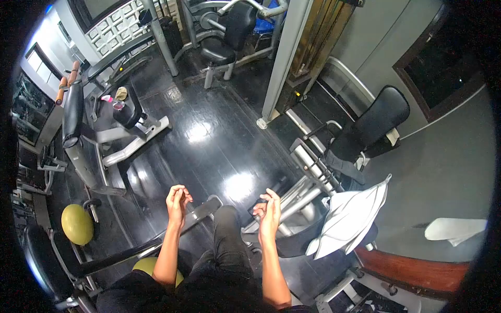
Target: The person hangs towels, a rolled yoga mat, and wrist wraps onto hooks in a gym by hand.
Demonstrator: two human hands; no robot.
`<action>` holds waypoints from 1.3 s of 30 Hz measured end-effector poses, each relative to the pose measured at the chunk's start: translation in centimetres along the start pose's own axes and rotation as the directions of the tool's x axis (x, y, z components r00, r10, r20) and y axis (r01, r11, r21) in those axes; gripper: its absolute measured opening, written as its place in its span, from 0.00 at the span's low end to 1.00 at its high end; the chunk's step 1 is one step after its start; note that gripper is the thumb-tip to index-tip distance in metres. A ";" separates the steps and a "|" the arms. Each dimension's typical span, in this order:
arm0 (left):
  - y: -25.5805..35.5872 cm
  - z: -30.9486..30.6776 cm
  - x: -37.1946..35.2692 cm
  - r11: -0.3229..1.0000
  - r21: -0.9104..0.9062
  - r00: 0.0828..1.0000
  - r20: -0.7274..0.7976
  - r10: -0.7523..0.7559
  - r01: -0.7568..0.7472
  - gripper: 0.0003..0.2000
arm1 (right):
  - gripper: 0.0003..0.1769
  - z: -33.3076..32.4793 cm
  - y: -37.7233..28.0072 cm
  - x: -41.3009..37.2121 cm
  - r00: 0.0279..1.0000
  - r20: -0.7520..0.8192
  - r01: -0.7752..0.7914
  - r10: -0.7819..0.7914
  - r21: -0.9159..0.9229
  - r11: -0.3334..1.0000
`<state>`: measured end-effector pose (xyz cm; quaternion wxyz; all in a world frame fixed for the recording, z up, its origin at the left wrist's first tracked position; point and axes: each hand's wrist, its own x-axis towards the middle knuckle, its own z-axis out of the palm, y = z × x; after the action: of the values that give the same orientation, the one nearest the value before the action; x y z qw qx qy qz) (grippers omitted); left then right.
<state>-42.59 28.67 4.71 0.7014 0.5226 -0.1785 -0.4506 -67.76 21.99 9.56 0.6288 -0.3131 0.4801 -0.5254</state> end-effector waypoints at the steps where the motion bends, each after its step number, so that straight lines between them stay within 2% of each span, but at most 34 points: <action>1: 0.1 0.3 0.6 1.000 0.002 1.000 0.003 -0.004 0.004 0.06 | 0.21 0.2 0.3 0.5 1.000 -0.006 -0.006 0.006 0.003 1.000; 5: 0.0 1.7 4.7 0.999 -0.002 0.999 0.030 -0.042 0.042 0.06 | 0.21 1.8 0.8 3.3 1.000 -0.005 -0.025 0.025 0.037 0.999; 9: -0.6 4.0 11.2 0.998 0.019 0.991 0.121 -0.059 0.058 0.07 | 0.22 3.7 0.7 7.9 0.999 -0.037 0.042 -0.034 0.259 0.965; 12: -0.9 7.1 17.0 0.993 0.081 0.972 0.213 -0.102 0.087 0.09 | 0.23 4.9 0.2 11.6 0.998 0.026 0.054 -0.065 0.294 0.954; 14: -0.7 9.5 20.1 0.987 0.113 0.953 0.267 -0.141 0.114 0.09 | 0.24 5.4 0.1 13.8 0.998 0.004 0.053 -0.056 0.275 0.960; 15: -0.3 11.2 21.4 0.983 0.134 0.939 0.304 -0.160 0.124 0.10 | 0.25 5.5 -0.2 15.0 0.999 0.007 0.043 -0.046 0.252 0.967; 16: 0.1 12.5 22.6 0.977 0.182 0.897 0.407 -0.175 0.108 0.10 | 0.24 5.6 -0.6 16.0 1.000 -0.015 0.027 -0.024 0.249 0.968; 17: 0.2 13.7 23.5 0.977 0.182 0.885 0.428 -0.182 0.113 0.10 | 0.24 5.5 -0.9 17.0 0.999 -0.036 0.046 -0.038 0.248 0.968; 19: 0.2 15.5 24.9 0.949 0.295 0.785 0.557 -0.269 0.116 0.12 | 0.22 5.8 -1.6 18.5 0.997 -0.078 0.022 -0.004 0.238 0.971; 20: -0.1 16.2 25.6 0.952 0.290 0.749 0.606 -0.266 0.103 0.13 | 0.20 5.7 -2.0 19.2 0.995 -0.098 0.035 -0.015 0.212 0.977; 23: -0.7 18.2 26.8 0.940 0.276 0.727 0.600 -0.333 0.202 0.13 | 0.19 5.9 -3.1 21.1 0.985 -0.172 0.035 0.000 0.200 0.979; 25: -1.1 19.4 28.1 0.925 0.294 0.680 0.630 -0.376 0.240 0.15 | 0.20 5.8 -3.1 22.4 0.979 -0.202 0.021 0.019 0.197 0.980; 27: -1.3 21.0 29.1 0.914 0.331 0.615 0.677 -0.404 0.236 0.17 | 0.23 6.0 -3.1 23.9 0.970 -0.224 -0.072 0.096 0.116 0.991; 28: -1.5 21.7 30.4 0.884 0.408 0.551 0.695 -0.463 0.228 0.20 | 0.23 6.6 -2.8 25.0 0.961 -0.254 -0.079 0.111 0.136 0.988; 30: -1.9 22.8 32.2 0.850 0.482 0.458 0.719 -0.523 0.213 0.24 | 0.25 8.0 -2.8 26.4 0.962 -0.254 -0.037 0.101 0.243 0.969; 33: -3.0 23.8 35.1 0.794 0.564 0.321 0.726 -0.608 0.226 0.25 | 0.24 9.0 -1.2 28.7 0.942 -0.329 0.019 0.070 0.260 0.965; 37: -6.1 24.1 39.0 0.723 0.662 0.064 0.728 -0.683 0.198 0.25 | 0.22 10.0 1.7 31.3 0.847 -0.516 0.070 0.130 0.351 0.934; 39: -7.7 24.6 40.6 0.683 0.706 0.001 0.695 -0.719 0.187 0.24 | 0.21 10.3 3.4 31.9 0.809 -0.575 0.135 0.120 0.380 0.915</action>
<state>-42.26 -19.05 -1.58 0.0989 0.2822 -0.4773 -0.8263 -57.33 -8.99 1.25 0.4980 -0.0011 0.5306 -0.6859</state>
